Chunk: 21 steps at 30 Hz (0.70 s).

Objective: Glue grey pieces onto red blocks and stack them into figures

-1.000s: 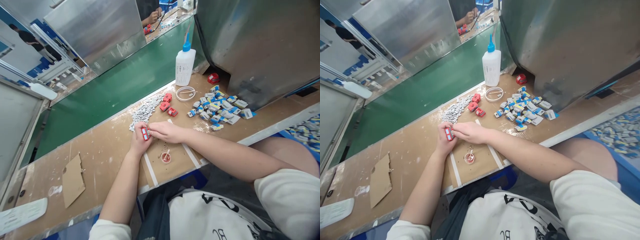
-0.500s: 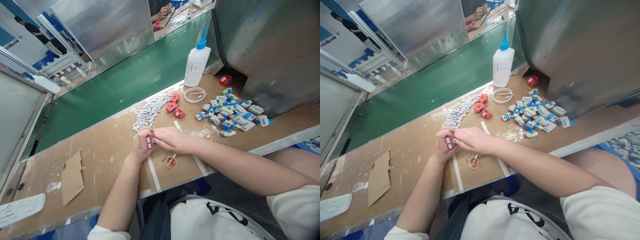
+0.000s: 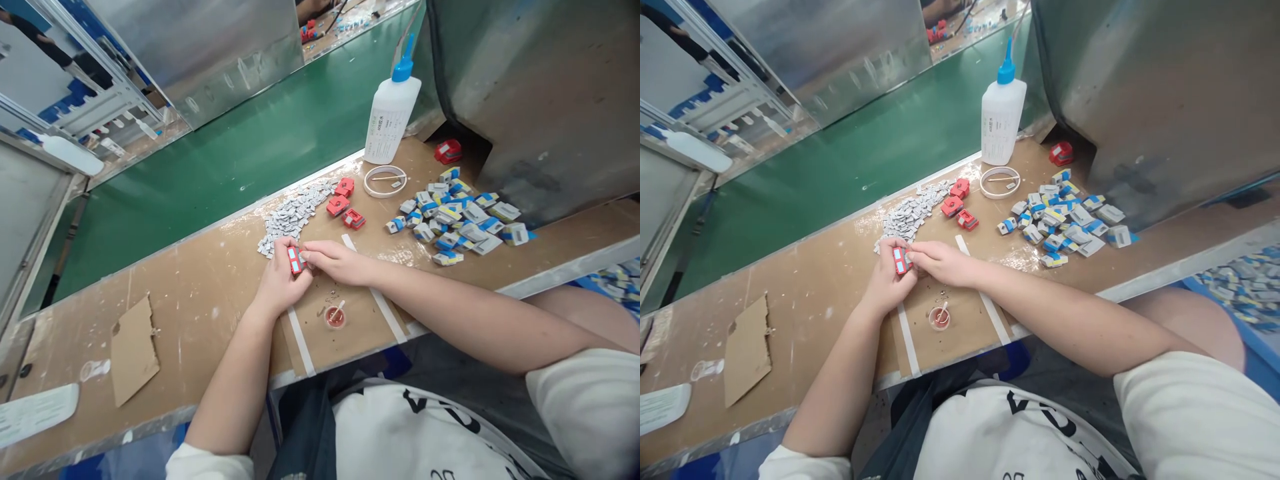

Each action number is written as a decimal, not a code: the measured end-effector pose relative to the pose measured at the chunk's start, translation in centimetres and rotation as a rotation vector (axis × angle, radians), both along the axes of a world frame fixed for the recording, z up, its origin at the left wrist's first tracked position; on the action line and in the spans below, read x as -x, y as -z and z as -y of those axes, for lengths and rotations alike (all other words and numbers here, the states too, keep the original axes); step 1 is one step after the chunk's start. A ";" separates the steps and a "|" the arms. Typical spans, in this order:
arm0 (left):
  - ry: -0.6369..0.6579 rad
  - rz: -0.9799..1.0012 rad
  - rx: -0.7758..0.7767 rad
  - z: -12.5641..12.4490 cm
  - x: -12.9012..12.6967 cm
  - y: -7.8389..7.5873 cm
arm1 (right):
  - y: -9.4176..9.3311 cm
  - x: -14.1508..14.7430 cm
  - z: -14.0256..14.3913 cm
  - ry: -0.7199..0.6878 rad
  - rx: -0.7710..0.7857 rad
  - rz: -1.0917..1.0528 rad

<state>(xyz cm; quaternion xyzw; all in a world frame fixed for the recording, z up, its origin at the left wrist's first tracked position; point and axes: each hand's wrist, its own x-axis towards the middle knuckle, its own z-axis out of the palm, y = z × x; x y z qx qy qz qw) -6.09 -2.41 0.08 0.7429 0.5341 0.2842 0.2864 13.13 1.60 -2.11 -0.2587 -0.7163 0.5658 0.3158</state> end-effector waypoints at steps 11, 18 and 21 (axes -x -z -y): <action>-0.091 0.451 0.563 -1.0 0.0 0.3 | -0.4 -0.4 -0.5 0.004 -0.084 0.129; 0.003 0.466 0.618 -0.6 0.2 -1.1 | -1.1 -0.8 -0.1 -0.008 -0.249 0.292; 0.016 0.500 0.620 -0.4 0.1 -1.1 | -1.0 -0.8 0.0 -0.019 -0.296 0.295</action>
